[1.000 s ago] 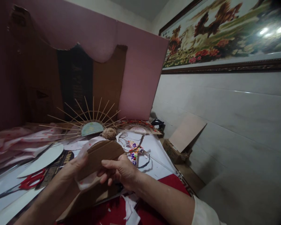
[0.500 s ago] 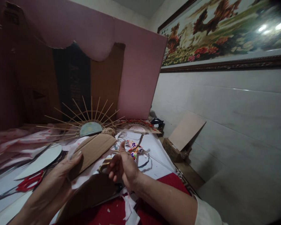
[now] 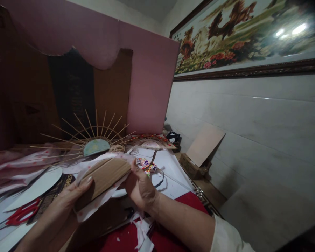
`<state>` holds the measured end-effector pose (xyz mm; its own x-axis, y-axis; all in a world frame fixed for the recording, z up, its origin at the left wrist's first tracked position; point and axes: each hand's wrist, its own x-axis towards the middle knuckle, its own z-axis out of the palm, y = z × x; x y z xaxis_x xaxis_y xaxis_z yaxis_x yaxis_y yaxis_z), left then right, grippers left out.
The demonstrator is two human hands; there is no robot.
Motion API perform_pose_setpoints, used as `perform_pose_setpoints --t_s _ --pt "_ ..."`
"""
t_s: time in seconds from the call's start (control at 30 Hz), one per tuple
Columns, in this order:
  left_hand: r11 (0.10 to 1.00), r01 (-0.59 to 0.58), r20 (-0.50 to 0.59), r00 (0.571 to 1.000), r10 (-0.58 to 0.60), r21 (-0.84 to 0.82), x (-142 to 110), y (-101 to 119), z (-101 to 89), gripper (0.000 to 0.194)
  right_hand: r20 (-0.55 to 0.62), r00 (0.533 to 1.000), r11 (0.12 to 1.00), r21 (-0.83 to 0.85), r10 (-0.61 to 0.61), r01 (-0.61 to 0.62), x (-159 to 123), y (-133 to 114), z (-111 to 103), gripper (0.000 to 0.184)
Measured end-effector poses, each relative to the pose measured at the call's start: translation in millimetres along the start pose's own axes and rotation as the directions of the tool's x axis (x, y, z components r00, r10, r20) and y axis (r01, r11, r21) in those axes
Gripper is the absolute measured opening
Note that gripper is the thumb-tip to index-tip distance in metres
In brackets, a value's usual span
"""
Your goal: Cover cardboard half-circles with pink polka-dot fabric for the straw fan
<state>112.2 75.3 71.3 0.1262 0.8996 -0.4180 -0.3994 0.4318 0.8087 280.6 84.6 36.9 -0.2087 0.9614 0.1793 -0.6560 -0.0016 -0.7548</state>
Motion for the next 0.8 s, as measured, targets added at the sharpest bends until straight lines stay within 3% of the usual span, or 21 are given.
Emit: perform_pose_setpoints --t_s 0.13,0.37,0.57,0.8 --pt "0.999 -0.035 -0.013 0.999 0.035 0.017 1.1 -3.5 4.2 0.106 -0.092 0.995 0.999 0.007 -0.05 0.051 1.1 0.3 -2.0 0.054" --pt "0.983 -0.15 0.072 0.987 0.143 0.106 7.1 -2.0 -9.6 0.094 -0.169 0.986 0.986 -0.163 -0.005 -0.023 5.8 -6.8 -14.7 0.051" --pt "0.937 -0.322 0.118 0.944 0.308 0.134 7.8 2.5 -20.3 0.072 -0.051 0.997 0.928 -0.372 -0.06 0.037 11.7 -16.1 -26.9 0.046" --pt "0.968 -0.247 0.034 0.969 0.246 0.042 2.6 3.4 -10.8 0.08 0.009 0.998 0.942 -0.331 -0.063 0.063 15.5 -14.4 -33.9 0.046"
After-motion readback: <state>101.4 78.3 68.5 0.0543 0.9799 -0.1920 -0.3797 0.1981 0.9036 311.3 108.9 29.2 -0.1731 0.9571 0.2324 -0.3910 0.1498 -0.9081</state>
